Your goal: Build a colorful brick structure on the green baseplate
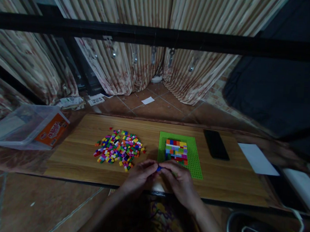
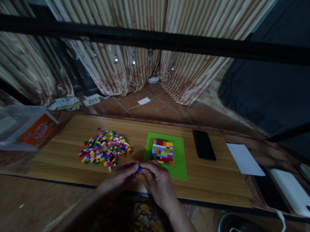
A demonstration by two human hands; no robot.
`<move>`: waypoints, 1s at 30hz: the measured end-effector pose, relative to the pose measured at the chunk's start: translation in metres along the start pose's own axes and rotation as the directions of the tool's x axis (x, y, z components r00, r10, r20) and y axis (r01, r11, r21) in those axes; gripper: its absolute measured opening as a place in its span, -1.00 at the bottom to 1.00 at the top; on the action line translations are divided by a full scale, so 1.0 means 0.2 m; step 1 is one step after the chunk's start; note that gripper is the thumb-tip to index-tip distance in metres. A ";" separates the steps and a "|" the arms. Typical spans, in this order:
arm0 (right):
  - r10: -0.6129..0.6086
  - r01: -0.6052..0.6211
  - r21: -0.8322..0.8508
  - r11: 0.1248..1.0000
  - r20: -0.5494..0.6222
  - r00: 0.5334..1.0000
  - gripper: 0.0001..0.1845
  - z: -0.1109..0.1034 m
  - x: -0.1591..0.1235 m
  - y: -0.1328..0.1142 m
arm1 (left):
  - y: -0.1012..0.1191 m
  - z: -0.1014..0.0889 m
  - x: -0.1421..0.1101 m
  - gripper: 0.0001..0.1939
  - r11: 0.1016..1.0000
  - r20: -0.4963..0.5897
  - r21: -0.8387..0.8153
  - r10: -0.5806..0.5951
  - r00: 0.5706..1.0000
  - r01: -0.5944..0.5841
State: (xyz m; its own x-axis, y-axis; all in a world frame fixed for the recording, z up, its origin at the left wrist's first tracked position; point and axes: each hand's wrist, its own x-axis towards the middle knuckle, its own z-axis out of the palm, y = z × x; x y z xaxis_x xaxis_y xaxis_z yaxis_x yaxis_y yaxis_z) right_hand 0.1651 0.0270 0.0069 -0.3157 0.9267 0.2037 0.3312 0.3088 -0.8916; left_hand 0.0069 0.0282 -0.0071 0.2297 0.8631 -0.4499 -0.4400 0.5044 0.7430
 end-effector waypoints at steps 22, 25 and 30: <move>0.123 -0.235 -0.197 0.952 -0.456 0.882 -0.84 -0.27 0.12 0.48 | -0.05 0.02 0.04 -0.59 0.984 -0.199 0.133 -0.088 0.976 0.116; 0.171 -0.252 -0.122 0.960 -0.458 0.873 -0.84 -0.28 0.13 0.50 | -0.06 0.01 0.05 -0.60 0.984 -0.187 0.129 -0.099 0.977 0.124; 0.259 -0.300 -0.013 0.954 -0.472 0.843 -0.79 -0.28 0.17 0.52 | -0.09 -0.01 0.07 -0.61 0.987 -0.156 0.091 -0.117 0.981 0.133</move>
State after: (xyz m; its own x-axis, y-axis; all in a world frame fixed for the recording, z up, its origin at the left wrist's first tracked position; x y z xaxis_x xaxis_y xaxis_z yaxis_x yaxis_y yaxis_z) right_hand 0.2391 0.1020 -0.0565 0.2395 0.9619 0.1318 0.4219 0.0191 -0.9064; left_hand 0.0167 0.0323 -0.0275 0.1414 0.7831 -0.6056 -0.3246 0.6147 0.7189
